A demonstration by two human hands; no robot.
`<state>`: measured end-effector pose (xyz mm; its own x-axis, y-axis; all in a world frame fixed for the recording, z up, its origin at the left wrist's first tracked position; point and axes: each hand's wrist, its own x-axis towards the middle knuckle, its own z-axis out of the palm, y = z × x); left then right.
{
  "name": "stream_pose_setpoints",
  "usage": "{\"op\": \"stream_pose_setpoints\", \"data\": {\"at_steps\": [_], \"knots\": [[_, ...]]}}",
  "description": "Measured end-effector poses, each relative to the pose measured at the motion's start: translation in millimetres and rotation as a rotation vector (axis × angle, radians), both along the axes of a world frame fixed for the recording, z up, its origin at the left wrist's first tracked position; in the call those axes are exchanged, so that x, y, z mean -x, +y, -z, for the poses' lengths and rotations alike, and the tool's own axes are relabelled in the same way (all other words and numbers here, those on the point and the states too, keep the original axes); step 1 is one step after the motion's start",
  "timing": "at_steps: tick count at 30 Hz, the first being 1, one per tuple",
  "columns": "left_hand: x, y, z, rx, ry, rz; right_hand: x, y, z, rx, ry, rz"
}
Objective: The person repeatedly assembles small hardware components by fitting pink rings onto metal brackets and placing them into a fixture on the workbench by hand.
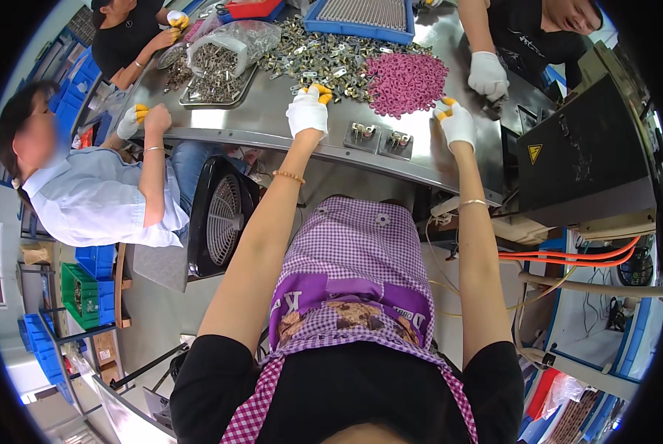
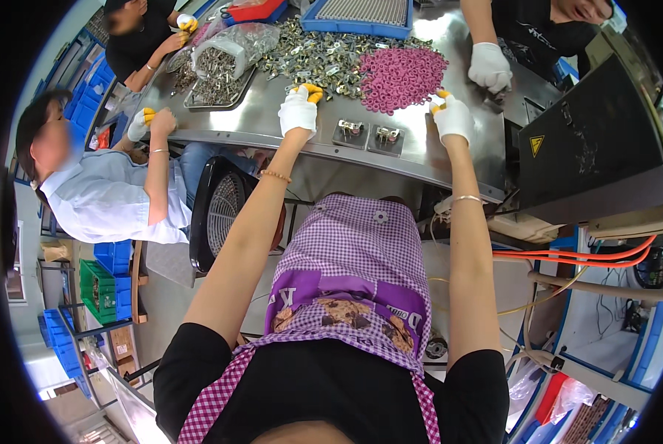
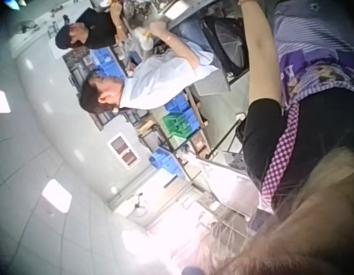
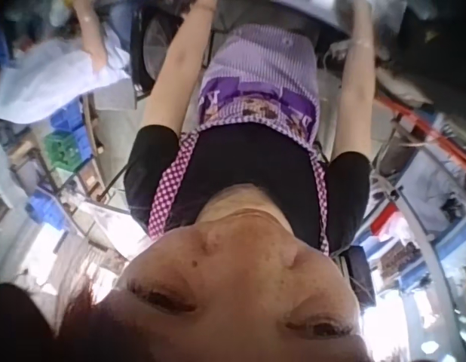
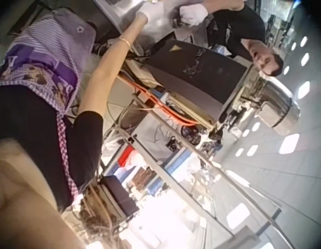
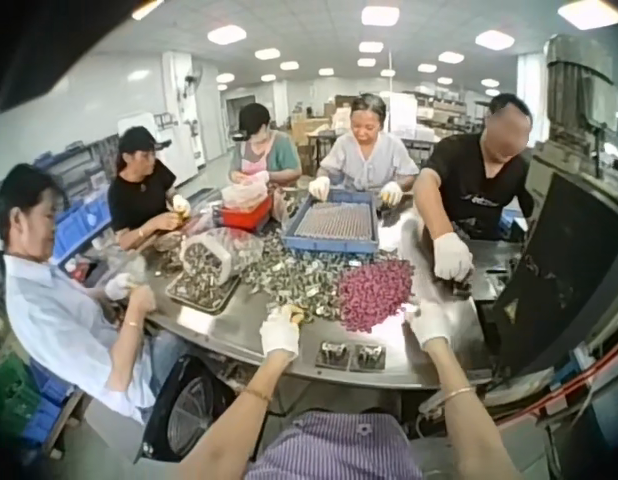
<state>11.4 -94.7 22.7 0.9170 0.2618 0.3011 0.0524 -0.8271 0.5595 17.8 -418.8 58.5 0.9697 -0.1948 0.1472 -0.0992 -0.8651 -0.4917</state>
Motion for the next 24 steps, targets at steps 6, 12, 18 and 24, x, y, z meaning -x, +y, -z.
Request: {"op": "stream_pose_setpoints", "data": {"at_steps": [6, 12, 18, 24], "knots": [[-6.1, -3.9, 6.5, 0.248, -0.175, -0.085, -13.9, 1.5, 2.9, 0.081, 0.07, -0.014], [-4.9, -9.7, 2.2, 0.161, -0.275, -0.196, 37.3, 26.9, 8.3, -0.066, -0.101, -0.017], [0.1, -1.1, 2.1, 0.275, -0.224, -0.117, 85.0, 65.1, -18.7, -0.286, 0.029, -0.354], [31.2, -26.0, -36.7, 0.602, -0.206, 0.134, 75.0, 55.2, 0.6, -0.38, -0.14, -0.499]]}}
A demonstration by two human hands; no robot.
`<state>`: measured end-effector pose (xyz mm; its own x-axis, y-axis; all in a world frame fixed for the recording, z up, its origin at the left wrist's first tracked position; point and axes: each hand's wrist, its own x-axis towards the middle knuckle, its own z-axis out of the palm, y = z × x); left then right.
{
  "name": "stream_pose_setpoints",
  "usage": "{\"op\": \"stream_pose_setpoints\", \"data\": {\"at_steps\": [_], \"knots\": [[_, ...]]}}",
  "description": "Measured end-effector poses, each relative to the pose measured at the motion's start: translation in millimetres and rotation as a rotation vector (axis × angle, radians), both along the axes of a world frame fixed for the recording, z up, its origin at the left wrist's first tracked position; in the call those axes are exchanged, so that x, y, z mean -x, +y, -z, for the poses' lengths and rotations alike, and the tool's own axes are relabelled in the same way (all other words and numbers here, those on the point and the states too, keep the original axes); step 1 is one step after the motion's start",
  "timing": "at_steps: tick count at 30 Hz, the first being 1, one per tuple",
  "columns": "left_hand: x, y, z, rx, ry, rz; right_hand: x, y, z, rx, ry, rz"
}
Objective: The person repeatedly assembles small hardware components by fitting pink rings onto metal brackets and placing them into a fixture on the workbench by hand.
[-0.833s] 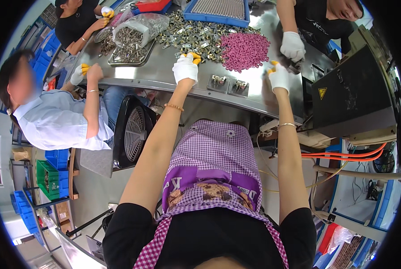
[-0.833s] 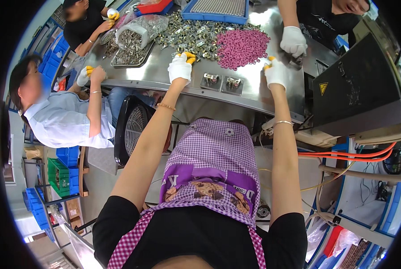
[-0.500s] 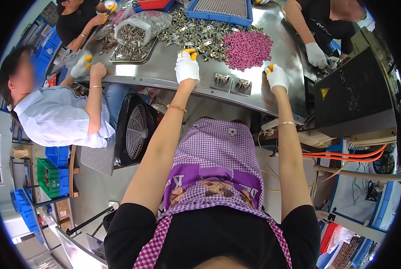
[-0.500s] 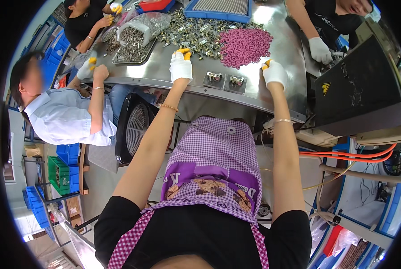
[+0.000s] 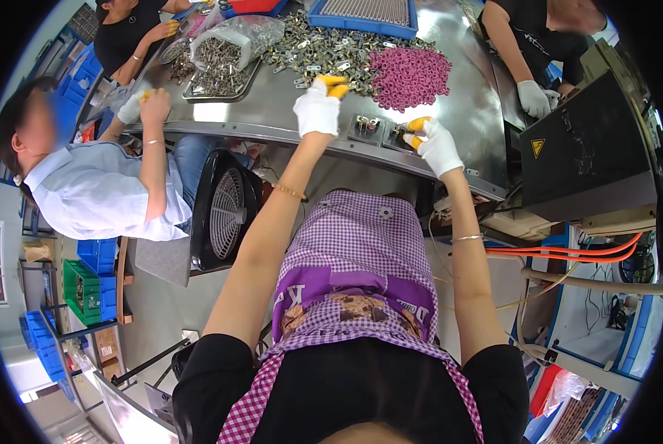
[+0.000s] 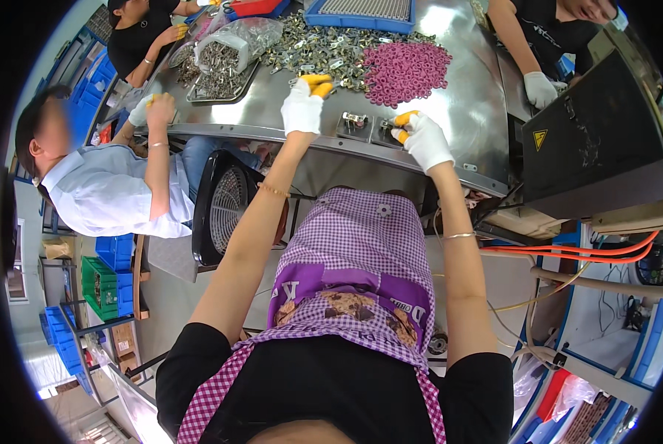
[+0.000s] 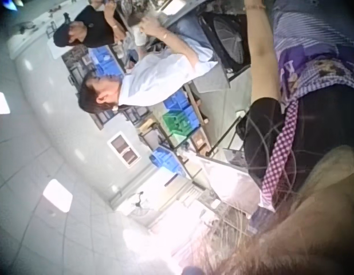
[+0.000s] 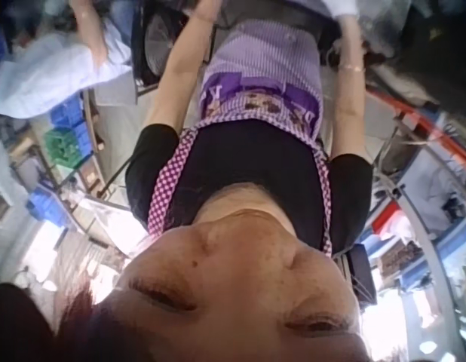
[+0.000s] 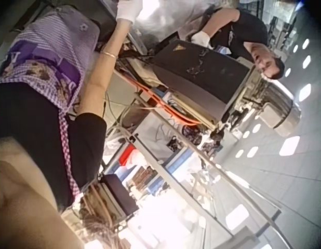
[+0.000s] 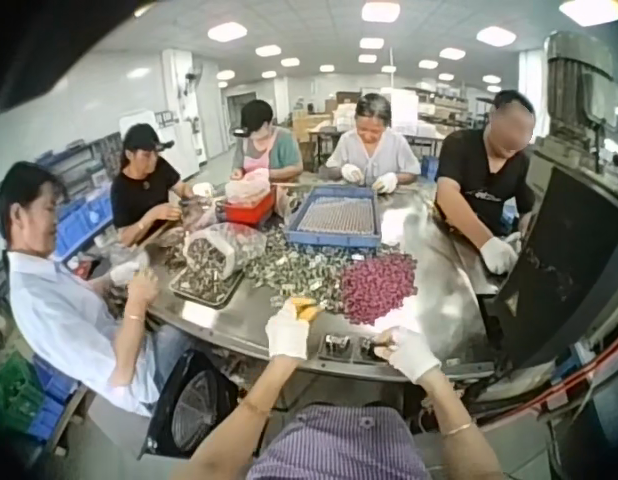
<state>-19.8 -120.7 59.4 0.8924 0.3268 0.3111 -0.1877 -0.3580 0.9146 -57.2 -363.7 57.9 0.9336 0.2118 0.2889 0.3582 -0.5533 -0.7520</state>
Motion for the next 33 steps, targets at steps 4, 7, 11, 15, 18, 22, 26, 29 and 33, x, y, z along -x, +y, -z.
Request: {"op": "stream_pose_setpoints", "data": {"at_steps": [4, 7, 11, 15, 18, 22, 26, 29, 33], "knots": [[40.3, -44.7, -58.8, -0.348, 0.095, 0.249, -0.9, 0.4, -26.4, 0.024, 0.296, 0.024], [41.7, -53.5, -53.2, -0.528, 0.03, 0.231, -0.5, 4.6, -18.7, -0.035, 0.272, 0.05], [35.9, -62.3, -41.6, -0.912, -0.102, 0.222, 4.1, 10.7, -16.3, -0.041, 0.169, 0.101], [32.1, -66.3, -33.6, -1.201, -0.2, 0.218, 21.6, 11.8, -22.0, 0.159, -0.069, 0.129], [31.0, -64.2, -29.8, -1.146, -0.249, 0.183, 29.6, 11.0, -18.6, 0.327, -0.133, 0.147], [31.5, -52.0, -30.1, -1.007, -0.223, 0.112, 30.9, 5.4, -20.9, 0.499, -0.217, 0.202], [43.9, -22.9, -26.0, -0.828, 0.329, -0.047, 10.0, -33.1, -9.7, 0.561, -0.172, 0.609], [47.5, -12.7, 2.7, -0.253, 0.472, 0.032, -24.1, -61.8, -9.2, 0.619, -0.092, 0.889], [39.5, -24.9, 0.7, -0.154, 0.475, 0.265, -55.2, -89.5, -15.8, 0.655, -0.013, 0.95]]}}
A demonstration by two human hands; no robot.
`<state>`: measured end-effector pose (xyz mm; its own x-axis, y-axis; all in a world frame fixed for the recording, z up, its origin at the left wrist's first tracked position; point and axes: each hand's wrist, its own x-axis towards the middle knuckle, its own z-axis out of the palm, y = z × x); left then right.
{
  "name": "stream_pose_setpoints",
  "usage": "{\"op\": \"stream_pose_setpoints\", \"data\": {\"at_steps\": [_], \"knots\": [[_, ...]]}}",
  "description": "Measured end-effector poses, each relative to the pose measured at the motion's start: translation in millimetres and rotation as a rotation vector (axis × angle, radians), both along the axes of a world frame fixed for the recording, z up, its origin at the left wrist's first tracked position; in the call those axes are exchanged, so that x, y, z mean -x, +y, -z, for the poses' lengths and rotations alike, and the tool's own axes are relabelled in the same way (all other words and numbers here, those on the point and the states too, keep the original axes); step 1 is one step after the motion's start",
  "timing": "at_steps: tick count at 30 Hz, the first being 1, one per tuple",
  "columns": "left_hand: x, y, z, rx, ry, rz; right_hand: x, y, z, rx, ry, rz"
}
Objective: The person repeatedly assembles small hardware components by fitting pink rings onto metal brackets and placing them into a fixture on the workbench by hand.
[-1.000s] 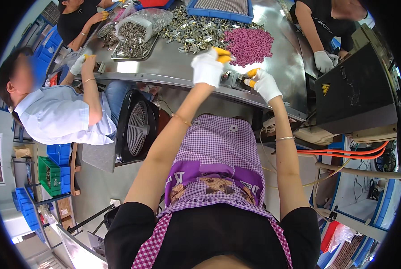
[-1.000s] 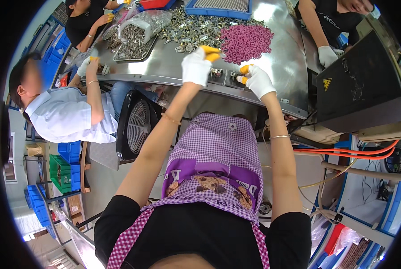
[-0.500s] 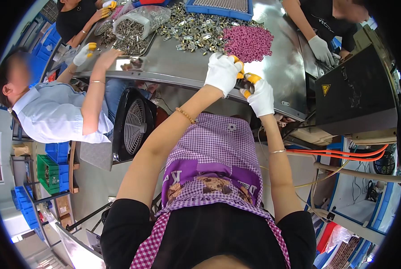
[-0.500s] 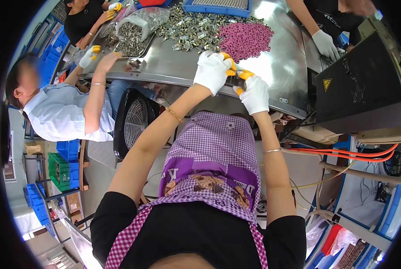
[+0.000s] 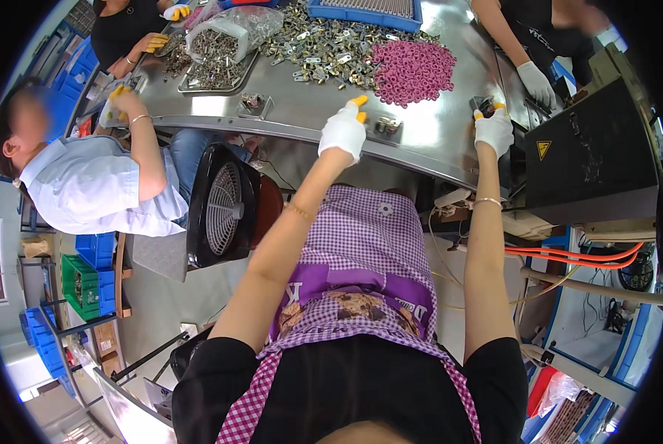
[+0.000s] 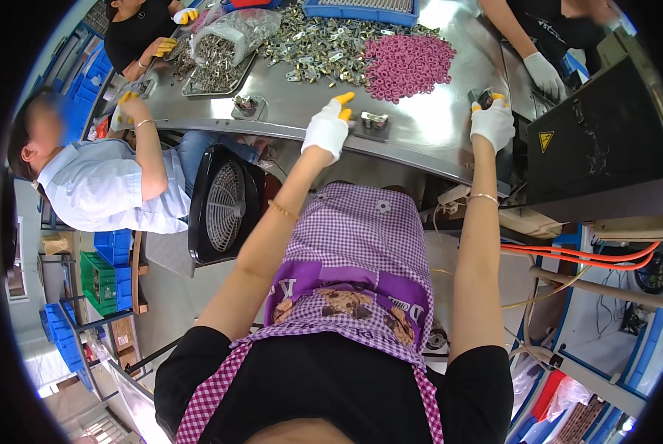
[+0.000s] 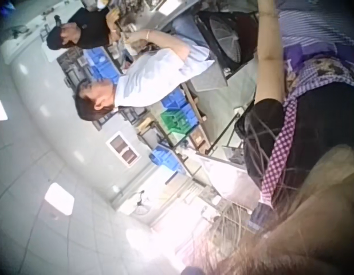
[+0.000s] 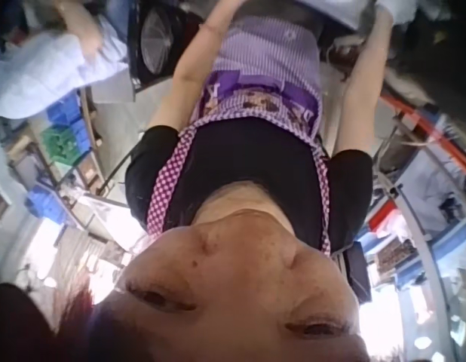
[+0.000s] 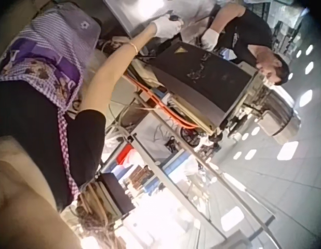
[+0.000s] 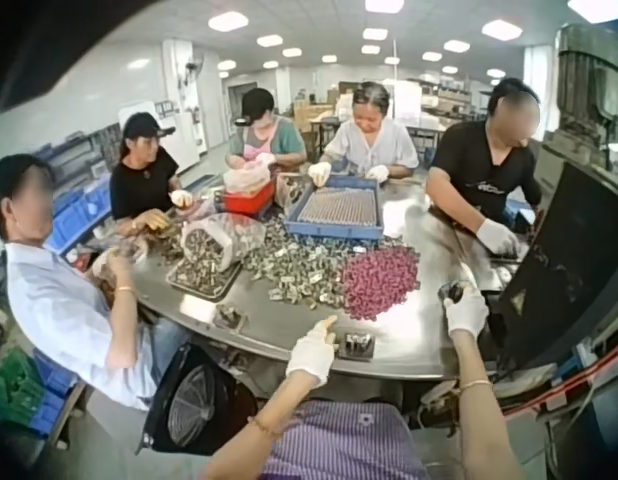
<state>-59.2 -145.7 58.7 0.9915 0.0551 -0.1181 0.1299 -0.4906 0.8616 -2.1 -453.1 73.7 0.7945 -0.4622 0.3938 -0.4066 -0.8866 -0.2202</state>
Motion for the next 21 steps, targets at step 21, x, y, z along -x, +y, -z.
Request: {"op": "stream_pose_setpoints", "data": {"at_steps": [21], "knots": [[-10.6, 12.2, 51.0, -0.646, -0.462, -0.207, -15.7, -15.3, 13.6, -0.029, -0.021, 0.0]]}}
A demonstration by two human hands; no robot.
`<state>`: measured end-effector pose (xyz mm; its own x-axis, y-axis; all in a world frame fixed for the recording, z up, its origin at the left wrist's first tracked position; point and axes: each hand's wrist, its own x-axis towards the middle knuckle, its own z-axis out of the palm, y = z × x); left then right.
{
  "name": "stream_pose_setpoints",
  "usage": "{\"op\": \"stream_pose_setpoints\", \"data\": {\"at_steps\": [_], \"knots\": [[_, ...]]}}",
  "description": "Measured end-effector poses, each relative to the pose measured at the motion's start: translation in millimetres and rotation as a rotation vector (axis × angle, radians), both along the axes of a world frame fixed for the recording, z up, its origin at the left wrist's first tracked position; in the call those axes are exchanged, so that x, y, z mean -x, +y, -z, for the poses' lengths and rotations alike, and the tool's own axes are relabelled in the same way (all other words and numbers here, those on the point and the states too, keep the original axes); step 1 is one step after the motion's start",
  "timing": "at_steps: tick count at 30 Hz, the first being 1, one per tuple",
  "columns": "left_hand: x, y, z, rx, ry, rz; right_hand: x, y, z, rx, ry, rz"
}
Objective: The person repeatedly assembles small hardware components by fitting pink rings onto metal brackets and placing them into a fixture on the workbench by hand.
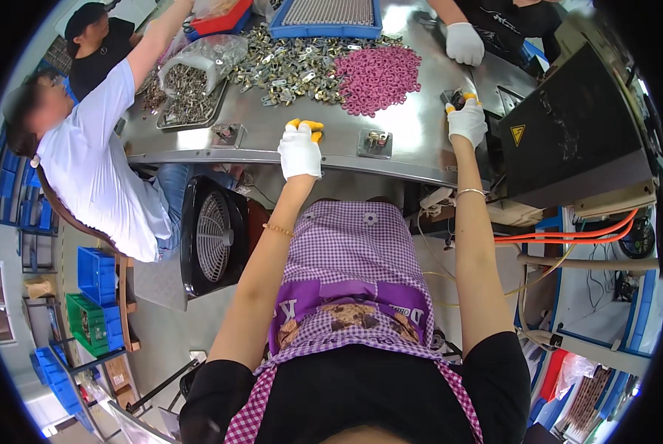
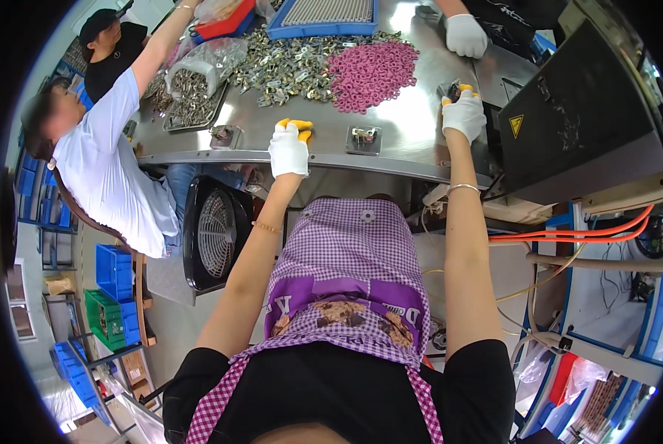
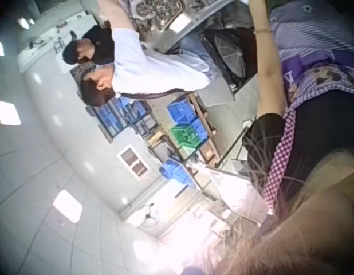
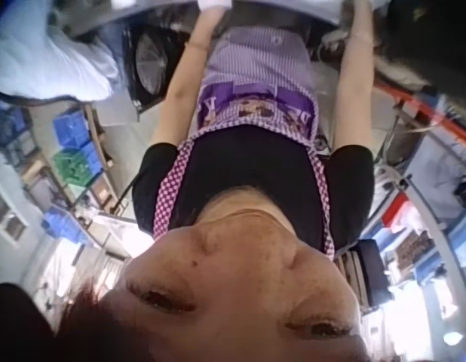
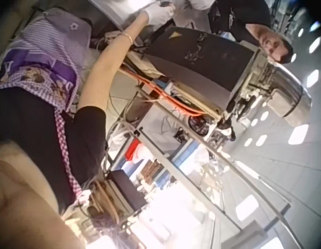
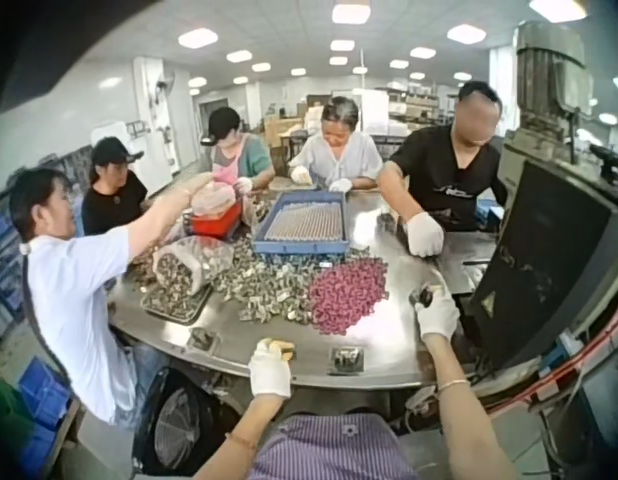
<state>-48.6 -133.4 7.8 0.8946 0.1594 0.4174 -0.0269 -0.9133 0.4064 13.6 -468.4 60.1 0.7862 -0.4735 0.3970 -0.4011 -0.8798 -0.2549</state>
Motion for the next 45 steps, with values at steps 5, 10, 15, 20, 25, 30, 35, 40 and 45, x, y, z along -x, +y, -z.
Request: {"op": "stream_pose_setpoints", "data": {"at_steps": [5, 10, 15, 20, 25, 30, 35, 40, 45], "knots": [[-4.2, -23.2, -16.3, 0.913, 0.185, 0.194, 1.9, 5.5, -5.0, -0.017, 0.014, 0.01], [12.4, -72.6, -35.8, 0.666, 0.242, 0.137, 0.9, 5.8, -6.0, -0.032, 0.013, 0.028], [5.3, -61.0, -35.3, 0.736, 0.275, 0.222, 0.6, 4.1, -7.4, -0.02, 0.025, 0.011], [-7.7, -30.3, -6.8, 0.099, 0.031, -0.076, -0.3, 2.6, -7.5, 0.032, 0.044, 0.008], [4.5, -30.0, -4.9, 0.046, -0.188, -0.028, 0.0, 23.1, -19.5, 0.092, 0.044, 0.119], [1.5, -37.7, -3.2, -0.057, -0.256, 0.035, -25.1, 22.9, 29.6, -0.369, 0.012, -0.549], [1.4, -35.6, -0.6, -0.034, -0.228, 0.003, -20.4, 51.2, 17.9, -0.217, 0.166, -0.486], [-1.1, -31.0, 4.4, -0.08, -0.22, -0.031, 19.1, 73.6, 8.2, -0.062, 0.183, -0.383], [0.1, -28.9, -2.5, -0.056, -0.181, -0.009, 64.9, 85.6, 4.8, -0.153, -0.253, -0.691]]}}
